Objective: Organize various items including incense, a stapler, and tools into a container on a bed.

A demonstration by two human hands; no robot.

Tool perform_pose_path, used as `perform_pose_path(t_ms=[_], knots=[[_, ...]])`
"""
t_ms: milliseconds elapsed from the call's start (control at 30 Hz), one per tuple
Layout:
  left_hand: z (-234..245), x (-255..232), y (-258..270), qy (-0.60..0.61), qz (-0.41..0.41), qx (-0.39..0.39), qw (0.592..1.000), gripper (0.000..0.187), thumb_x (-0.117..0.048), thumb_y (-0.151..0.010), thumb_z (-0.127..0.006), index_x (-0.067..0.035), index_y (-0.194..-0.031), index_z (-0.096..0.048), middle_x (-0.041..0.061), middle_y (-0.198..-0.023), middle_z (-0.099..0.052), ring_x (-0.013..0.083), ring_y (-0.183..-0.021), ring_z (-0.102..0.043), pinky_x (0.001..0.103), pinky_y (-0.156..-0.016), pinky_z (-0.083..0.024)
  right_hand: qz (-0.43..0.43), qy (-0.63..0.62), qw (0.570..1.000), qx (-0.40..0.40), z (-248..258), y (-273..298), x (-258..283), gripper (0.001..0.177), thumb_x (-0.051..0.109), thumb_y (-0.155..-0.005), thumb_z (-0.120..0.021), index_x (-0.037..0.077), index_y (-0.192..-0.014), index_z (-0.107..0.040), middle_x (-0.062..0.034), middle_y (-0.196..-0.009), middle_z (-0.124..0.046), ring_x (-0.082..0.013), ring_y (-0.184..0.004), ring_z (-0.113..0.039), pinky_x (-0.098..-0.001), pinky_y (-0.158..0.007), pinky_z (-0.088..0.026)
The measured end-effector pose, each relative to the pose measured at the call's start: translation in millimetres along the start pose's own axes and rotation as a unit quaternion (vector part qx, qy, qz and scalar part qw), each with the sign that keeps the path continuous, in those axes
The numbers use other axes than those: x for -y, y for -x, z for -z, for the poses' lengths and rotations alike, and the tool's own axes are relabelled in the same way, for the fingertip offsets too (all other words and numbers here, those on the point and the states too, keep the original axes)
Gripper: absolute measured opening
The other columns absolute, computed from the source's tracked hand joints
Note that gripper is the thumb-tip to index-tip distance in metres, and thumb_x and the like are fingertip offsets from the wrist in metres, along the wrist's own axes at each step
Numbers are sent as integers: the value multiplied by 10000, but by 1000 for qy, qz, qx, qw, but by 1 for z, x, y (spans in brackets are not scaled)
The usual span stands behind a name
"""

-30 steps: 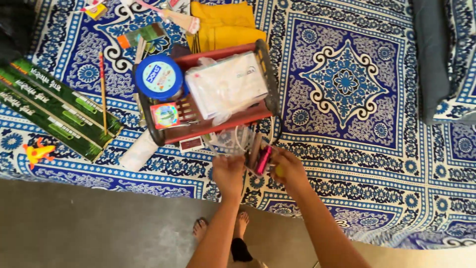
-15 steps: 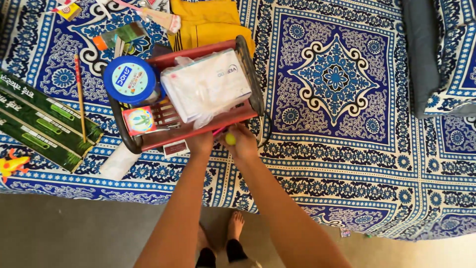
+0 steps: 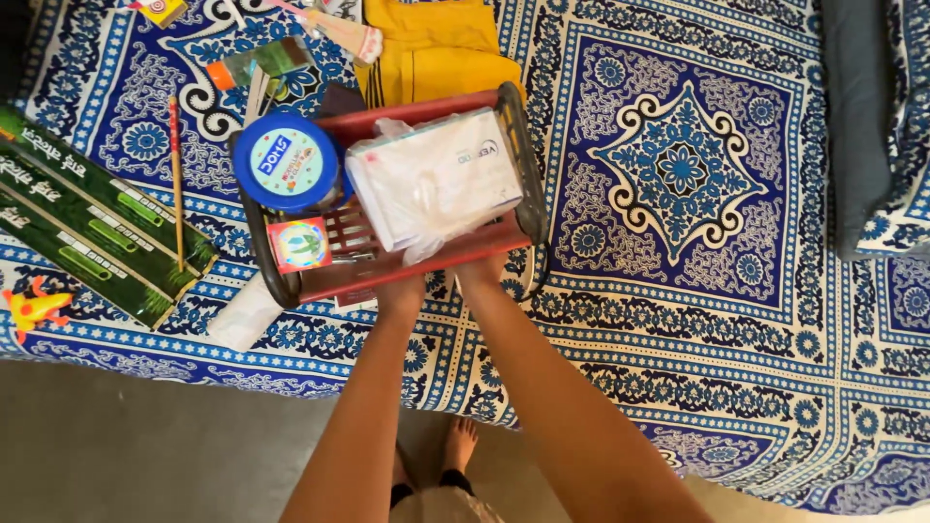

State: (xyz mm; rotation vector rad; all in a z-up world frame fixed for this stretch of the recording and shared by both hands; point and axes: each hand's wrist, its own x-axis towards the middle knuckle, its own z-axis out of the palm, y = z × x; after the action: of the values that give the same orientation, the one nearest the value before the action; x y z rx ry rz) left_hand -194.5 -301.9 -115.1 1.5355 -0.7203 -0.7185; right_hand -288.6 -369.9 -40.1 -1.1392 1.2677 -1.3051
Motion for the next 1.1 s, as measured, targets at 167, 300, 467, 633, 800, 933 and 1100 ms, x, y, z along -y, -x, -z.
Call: perform_pose_path(t_ms=[167,300,467,633,800,933,1100], knots=[[1,-60,7,-53,87,17,995,291,-182,-939,-688,22,-1144,-719,143,-1113,-757,239,-1045,-685,359,-952,-517,13,54,997,52,22,-13,-60,610,140,-904,-687,66,-1446,-416,-120,-1343,-553,-233,-1218,-545,-366,-1048,-459],[-9,6,15,-180,-24,-54,982,280,-167,-942,-671,9,-1156,-708,173,-1122,-745,285,-1075,-684,385,-967,-515,9,262,952,156,36,-21,-90,590,180,-842,-747,48,-1349,-475,-137,-1269,-577,-255,-1186,-577,-367,-1021,-460],[-13,-37,30,-67,46,-60,995,291,-189,-926,-640,-15,-1159,-661,166,-1077,-747,314,-1022,-709,416,-893,-548,33,286,945,158,18,-11,-59,520,206,-840,-742,49,-1285,-523,-139,-1220,-606,-265,-1156,-594,-384,-1007,-469],[-5,-17,23,-227,-43,-53,971,265,-213,-960,-652,-24,-1140,-698,228,-1098,-717,417,-1053,-667,507,-899,-518,64,321,932,157,15,-2,-54,440,239,-837,-736,50,-1204,-583,-142,-1159,-643,-276,-1118,-616,-405,-990,-480],[22,-62,28,-430,-40,-11,902,211,-227,-917,-614,-135,-1021,-772,172,-967,-744,405,-943,-695,527,-798,-528,99,355,917,154,16,13,-18,374,272,-834,-730,51,-1123,-642,-146,-1098,-679,-288,-1081,-637,-427,-972,-491],[27,-40,25,-268,-123,-62,954,219,-200,-987,-583,-142,-1026,-790,172,-922,-740,379,-916,-703,514,-803,-518,133,383,902,147,16,6,-21,337,298,-832,-726,51,-1058,-690,-148,-1049,-708,-297,-1051,-654,-444,-958,-499],[32,-43,12,-192,167,32,967,177,-264,-912,-710,-105,-877,-778,95,-792,-754,225,-756,-728,386,-680,-549,48,331,930,150,4,16,-54,196,177,-889,-653,-19,-884,-648,-176,-856,-691,-279,-867,-689,-433,-822,-555]])
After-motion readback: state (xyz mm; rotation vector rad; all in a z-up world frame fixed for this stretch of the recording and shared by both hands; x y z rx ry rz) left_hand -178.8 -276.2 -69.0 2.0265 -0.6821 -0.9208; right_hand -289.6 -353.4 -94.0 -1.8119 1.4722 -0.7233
